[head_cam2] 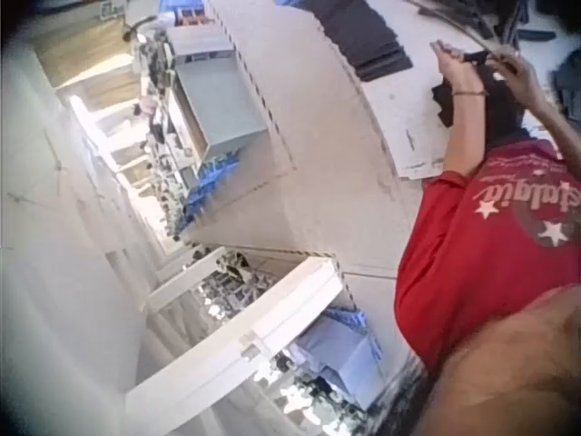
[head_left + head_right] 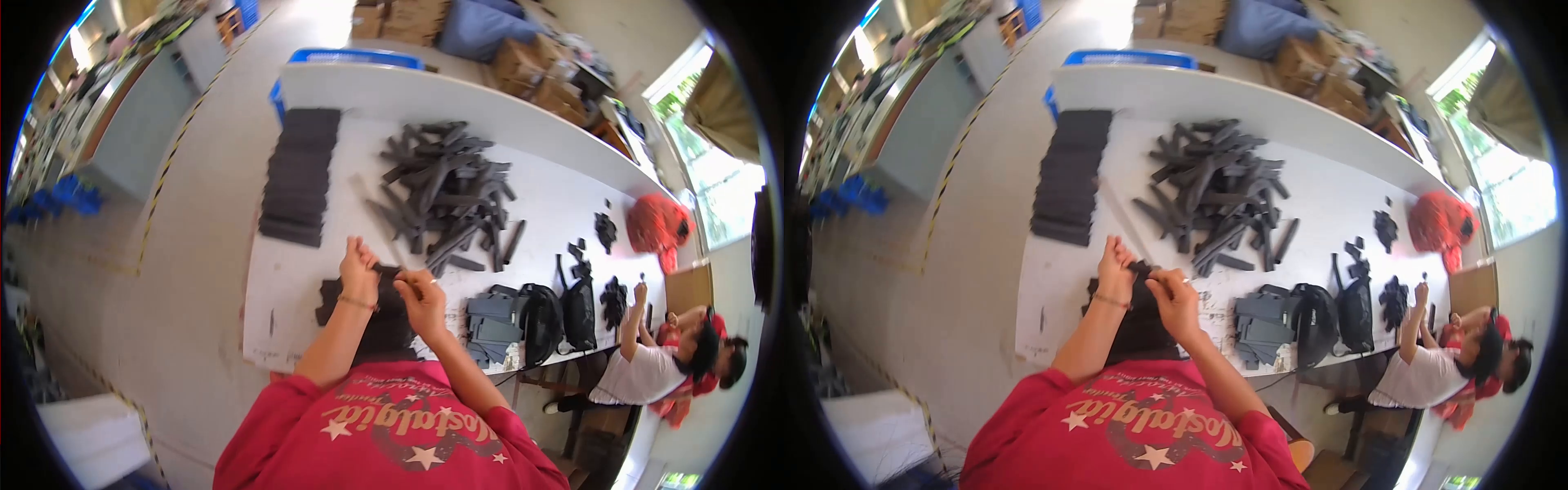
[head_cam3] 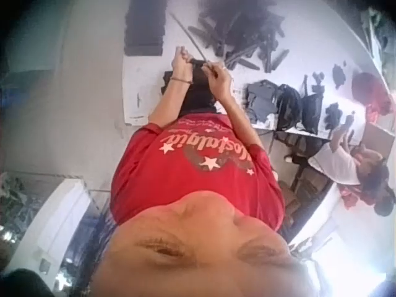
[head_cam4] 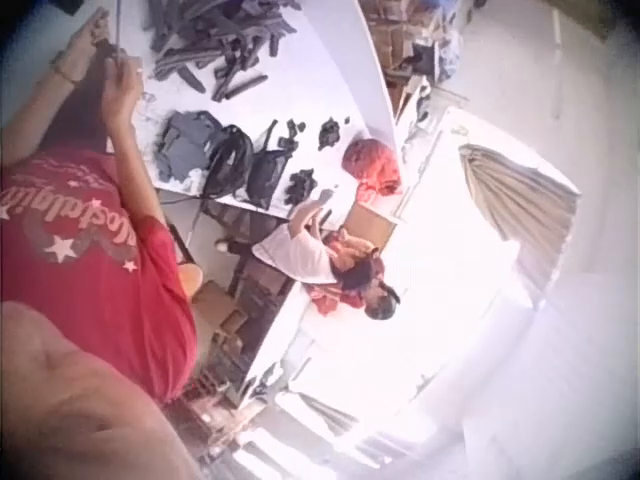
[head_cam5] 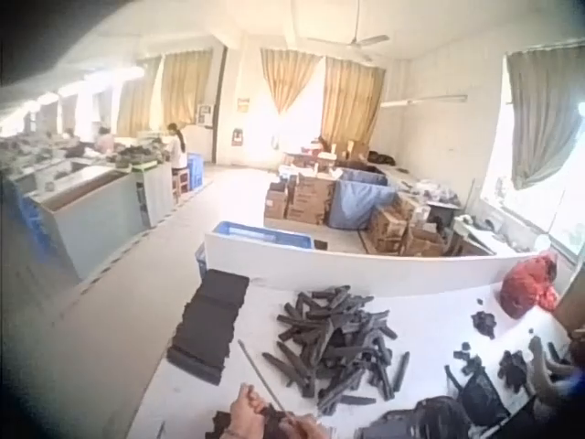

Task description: Applying adhesive or liquid to black foam/fabric pieces using a wooden stick in an industrial assembly environment.

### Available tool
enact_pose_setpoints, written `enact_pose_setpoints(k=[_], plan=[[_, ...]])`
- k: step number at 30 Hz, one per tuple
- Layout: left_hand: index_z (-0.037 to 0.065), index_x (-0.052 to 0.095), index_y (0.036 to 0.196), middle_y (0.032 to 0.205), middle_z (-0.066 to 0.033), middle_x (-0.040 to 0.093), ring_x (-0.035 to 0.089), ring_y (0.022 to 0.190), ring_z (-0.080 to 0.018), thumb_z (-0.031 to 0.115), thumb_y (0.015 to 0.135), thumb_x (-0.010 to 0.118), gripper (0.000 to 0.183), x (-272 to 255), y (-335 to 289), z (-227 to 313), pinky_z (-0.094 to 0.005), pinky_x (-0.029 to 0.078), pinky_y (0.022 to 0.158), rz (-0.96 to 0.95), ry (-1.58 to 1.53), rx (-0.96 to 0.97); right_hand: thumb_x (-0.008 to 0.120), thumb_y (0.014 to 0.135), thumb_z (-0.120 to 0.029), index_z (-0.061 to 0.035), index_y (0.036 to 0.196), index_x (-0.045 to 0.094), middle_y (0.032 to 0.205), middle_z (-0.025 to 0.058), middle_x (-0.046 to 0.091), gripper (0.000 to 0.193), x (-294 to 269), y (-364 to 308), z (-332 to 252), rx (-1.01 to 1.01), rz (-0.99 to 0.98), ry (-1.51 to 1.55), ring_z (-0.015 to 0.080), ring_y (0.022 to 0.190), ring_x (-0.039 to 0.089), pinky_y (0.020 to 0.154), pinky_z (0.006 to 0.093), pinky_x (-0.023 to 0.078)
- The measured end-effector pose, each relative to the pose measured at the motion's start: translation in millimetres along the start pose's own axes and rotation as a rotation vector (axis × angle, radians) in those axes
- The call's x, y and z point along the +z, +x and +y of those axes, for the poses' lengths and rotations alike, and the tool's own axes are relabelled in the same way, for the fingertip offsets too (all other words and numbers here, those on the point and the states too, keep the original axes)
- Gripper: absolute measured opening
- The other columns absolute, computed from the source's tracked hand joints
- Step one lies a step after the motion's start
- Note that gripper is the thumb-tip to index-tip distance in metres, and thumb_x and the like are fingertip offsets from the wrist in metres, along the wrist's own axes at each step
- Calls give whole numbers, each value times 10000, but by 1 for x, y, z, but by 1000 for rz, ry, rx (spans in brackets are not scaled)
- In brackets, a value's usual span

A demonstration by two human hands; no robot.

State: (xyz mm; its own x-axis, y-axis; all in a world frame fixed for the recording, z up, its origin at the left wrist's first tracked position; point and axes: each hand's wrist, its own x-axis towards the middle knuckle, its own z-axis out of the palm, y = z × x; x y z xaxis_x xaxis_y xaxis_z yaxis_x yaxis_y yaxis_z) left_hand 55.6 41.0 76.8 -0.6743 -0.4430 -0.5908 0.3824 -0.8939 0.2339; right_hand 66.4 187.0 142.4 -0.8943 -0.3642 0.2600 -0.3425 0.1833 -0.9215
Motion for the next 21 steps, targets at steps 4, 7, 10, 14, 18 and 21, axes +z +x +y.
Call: enact_pose_setpoints(k=[4,7,10,14,18,21], plan=[[39,560,1031,721,2,558,423,504,-43,319,941,555,295,13,-25,16,-172,329,451,-153,593,8,679,847,-106,-20,888,644,666,25,529,101,-24,16,1,18,-34,27,96,593,463,538,246,363],[44,536,1242,949,-14,616,513,689,-50,237,905,594,393,15,-40,28,-172,405,543,-714,1083,-36,648,879,-149,-2,895,635,642,10,548,149,-40,28,6,268,-156,222,49,617,464,547,218,373],[40,546,1173,894,-14,599,577,767,-103,200,920,571,300,8,-41,5,-234,464,656,-1059,1504,344,633,879,-123,-3,919,634,648,35,555,127,-44,36,-2,200,-252,136,71,601,476,541,241,392],[37,543,1026,756,-10,548,537,609,-87,215,966,493,194,30,-67,-17,-223,457,584,-922,1195,-223,608,871,-85,-27,1066,588,653,85,549,204,-48,51,-3,97,0,29,111,564,487,526,269,407],[36,509,953,654,9,497,402,453,-45,247,1004,384,250,26,-92,-33,-208,390,431,-801,1164,-283,587,891,-85,-38,1027,579,605,-9,468,144,-67,81,-15,-77,376,-59,64,551,406,493,246,356],[37,518,855,615,-13,510,443,468,-64,236,1000,369,287,8,-113,-37,-224,401,448,-821,1255,-150,586,886,-51,-46,1005,541,629,-66,386,127,-96,120,-28,-89,623,63,15,555,342,476,191,273]])
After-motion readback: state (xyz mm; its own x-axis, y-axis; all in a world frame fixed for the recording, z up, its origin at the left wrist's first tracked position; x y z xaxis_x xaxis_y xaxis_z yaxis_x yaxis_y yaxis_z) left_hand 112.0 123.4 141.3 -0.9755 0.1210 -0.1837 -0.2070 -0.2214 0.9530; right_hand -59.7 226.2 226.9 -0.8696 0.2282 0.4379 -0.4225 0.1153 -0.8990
